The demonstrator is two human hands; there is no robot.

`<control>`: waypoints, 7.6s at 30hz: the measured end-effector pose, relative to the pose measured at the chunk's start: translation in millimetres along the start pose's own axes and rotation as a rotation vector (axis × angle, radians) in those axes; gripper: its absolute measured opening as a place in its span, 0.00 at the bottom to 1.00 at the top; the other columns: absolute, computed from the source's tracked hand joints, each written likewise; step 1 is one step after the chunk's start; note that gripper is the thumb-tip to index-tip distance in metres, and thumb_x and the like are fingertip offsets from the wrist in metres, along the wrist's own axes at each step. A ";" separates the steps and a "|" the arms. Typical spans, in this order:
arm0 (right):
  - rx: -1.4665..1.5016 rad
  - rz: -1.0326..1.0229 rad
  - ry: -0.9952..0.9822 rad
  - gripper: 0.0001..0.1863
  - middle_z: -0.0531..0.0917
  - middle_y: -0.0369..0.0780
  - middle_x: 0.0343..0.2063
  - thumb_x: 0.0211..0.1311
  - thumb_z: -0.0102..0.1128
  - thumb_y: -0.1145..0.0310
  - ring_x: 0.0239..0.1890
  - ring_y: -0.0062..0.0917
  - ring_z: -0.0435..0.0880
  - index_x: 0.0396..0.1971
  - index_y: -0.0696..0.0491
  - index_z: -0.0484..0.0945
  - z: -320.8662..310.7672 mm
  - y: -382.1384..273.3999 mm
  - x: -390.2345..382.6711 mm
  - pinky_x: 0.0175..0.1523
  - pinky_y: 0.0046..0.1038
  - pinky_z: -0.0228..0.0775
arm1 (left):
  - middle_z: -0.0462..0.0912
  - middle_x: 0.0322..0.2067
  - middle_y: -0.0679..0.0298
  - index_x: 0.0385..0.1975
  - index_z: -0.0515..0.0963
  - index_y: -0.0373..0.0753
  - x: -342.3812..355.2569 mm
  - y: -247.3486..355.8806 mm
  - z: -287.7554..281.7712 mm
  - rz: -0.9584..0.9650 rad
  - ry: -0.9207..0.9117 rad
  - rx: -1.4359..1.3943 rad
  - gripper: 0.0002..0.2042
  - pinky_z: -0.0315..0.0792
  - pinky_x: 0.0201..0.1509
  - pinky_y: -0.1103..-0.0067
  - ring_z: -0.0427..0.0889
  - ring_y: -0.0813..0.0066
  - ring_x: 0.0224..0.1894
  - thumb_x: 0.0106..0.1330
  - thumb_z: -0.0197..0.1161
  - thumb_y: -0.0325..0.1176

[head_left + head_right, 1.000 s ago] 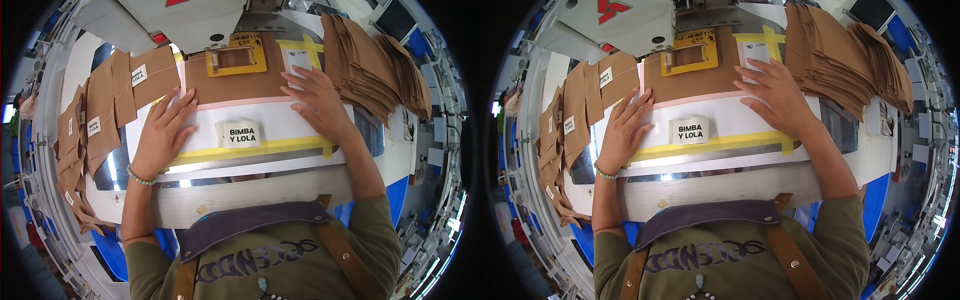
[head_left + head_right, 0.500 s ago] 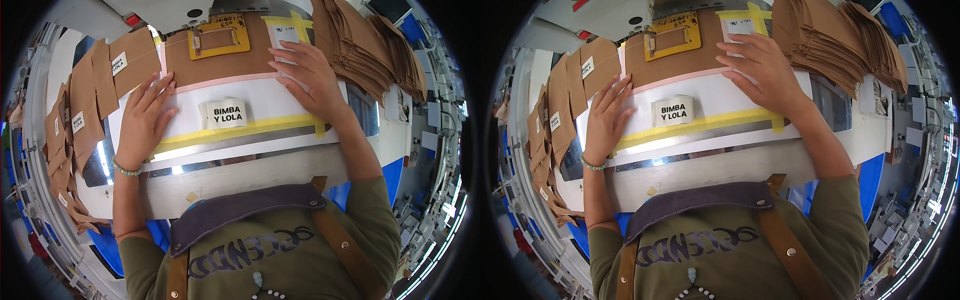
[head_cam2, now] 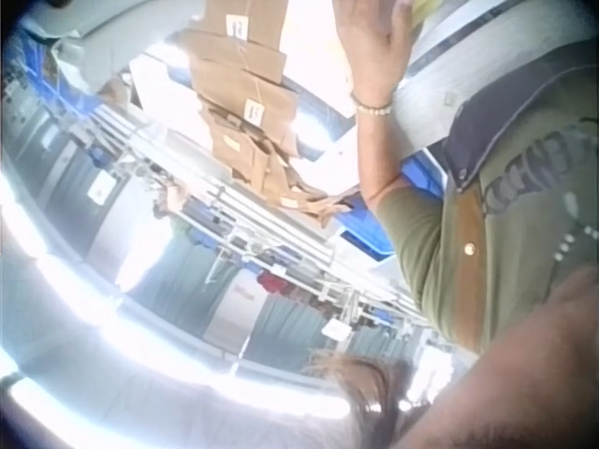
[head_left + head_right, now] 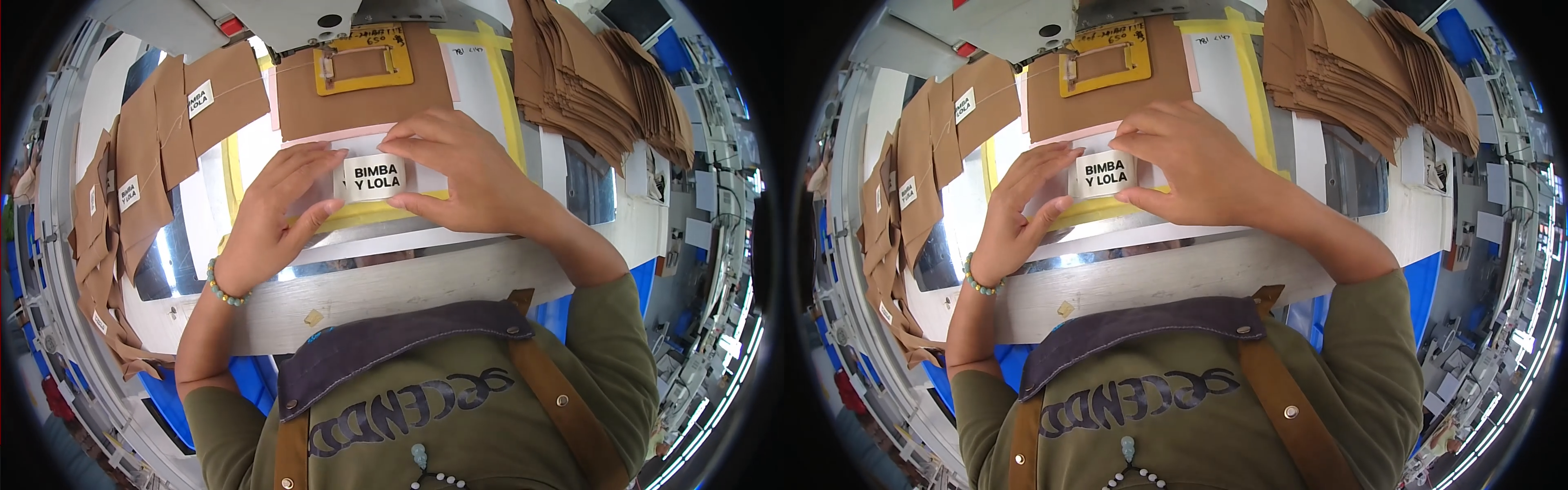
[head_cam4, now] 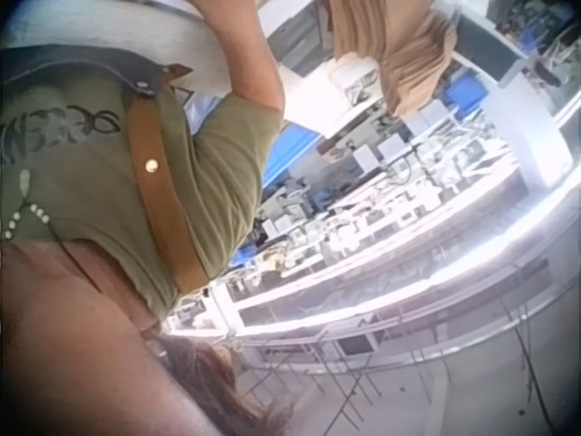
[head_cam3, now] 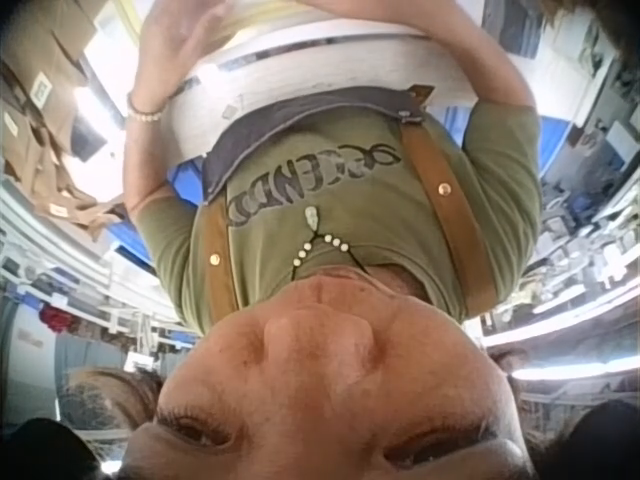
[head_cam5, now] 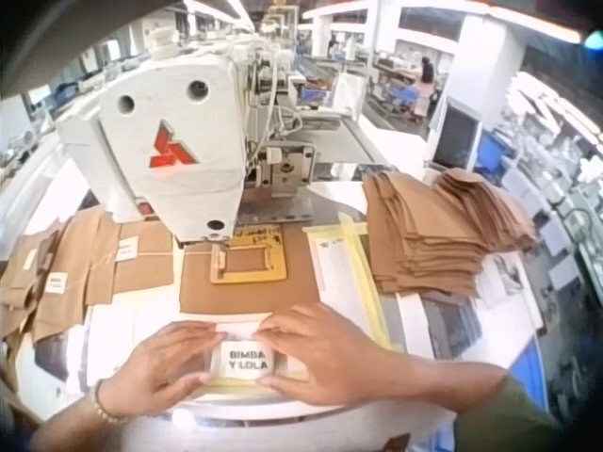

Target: Sewing 'Bimba y Lola' labels onto brown leather fabric pieces using an industrial sewing machine.

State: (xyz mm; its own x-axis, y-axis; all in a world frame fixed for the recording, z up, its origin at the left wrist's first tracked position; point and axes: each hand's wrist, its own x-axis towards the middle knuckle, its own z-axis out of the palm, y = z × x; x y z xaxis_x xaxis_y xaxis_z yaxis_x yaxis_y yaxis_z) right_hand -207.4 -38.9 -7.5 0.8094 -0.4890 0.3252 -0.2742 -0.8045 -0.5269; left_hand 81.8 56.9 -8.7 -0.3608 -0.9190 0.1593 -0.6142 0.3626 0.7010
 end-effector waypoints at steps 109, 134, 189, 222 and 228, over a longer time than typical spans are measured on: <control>-0.296 -0.130 -0.030 0.22 0.83 0.38 0.68 0.69 0.58 0.77 0.71 0.35 0.77 0.61 0.54 0.86 18.8 93.8 71.4 0.75 0.35 0.74 | 0.80 0.70 0.52 0.64 0.79 0.30 76.5 -61.1 -25.7 0.136 0.034 0.548 0.23 0.72 0.78 0.62 0.75 0.49 0.73 0.72 0.71 0.29; -0.226 -0.022 0.292 0.18 0.84 0.39 0.67 0.78 0.57 0.73 0.68 0.39 0.81 0.63 0.51 0.86 -44.5 102.0 39.8 0.73 0.39 0.74 | 0.85 0.63 0.51 0.67 0.81 0.35 64.4 -64.8 -47.7 0.105 0.084 0.519 0.23 0.76 0.69 0.60 0.78 0.45 0.67 0.73 0.71 0.32; -0.206 0.022 0.441 0.12 0.87 0.42 0.62 0.72 0.63 0.77 0.68 0.40 0.81 0.50 0.55 0.90 -46.0 155.6 28.2 0.71 0.39 0.74 | 0.84 0.67 0.53 0.67 0.85 0.46 97.3 -79.8 -40.7 0.036 -0.040 0.419 0.20 0.73 0.68 0.62 0.79 0.48 0.58 0.78 0.67 0.40; -0.064 -0.299 -0.263 0.25 0.75 0.47 0.75 0.79 0.64 0.51 0.79 0.44 0.69 0.67 0.46 0.81 26.9 19.4 22.0 0.84 0.53 0.56 | 0.79 0.65 0.57 0.64 0.85 0.37 59.8 -91.3 -51.9 0.049 0.069 0.325 0.25 0.71 0.75 0.64 0.76 0.55 0.70 0.67 0.77 0.34; 0.216 -0.276 -0.235 0.14 0.88 0.44 0.61 0.75 0.69 0.58 0.68 0.40 0.82 0.49 0.53 0.90 -21.6 18.2 14.2 0.75 0.45 0.71 | 0.86 0.54 0.59 0.55 0.88 0.36 68.8 -74.7 -27.8 0.001 0.185 0.380 0.17 0.77 0.64 0.65 0.82 0.56 0.60 0.67 0.76 0.29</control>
State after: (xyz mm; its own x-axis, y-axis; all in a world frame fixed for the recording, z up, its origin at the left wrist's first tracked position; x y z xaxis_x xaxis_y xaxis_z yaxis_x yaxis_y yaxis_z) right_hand -212.1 -67.8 4.5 0.9406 -0.1542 0.3023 0.0648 -0.7928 -0.6060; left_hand 122.3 -37.7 -30.7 -0.2505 -0.9184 0.3063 -0.8416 0.3630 0.4000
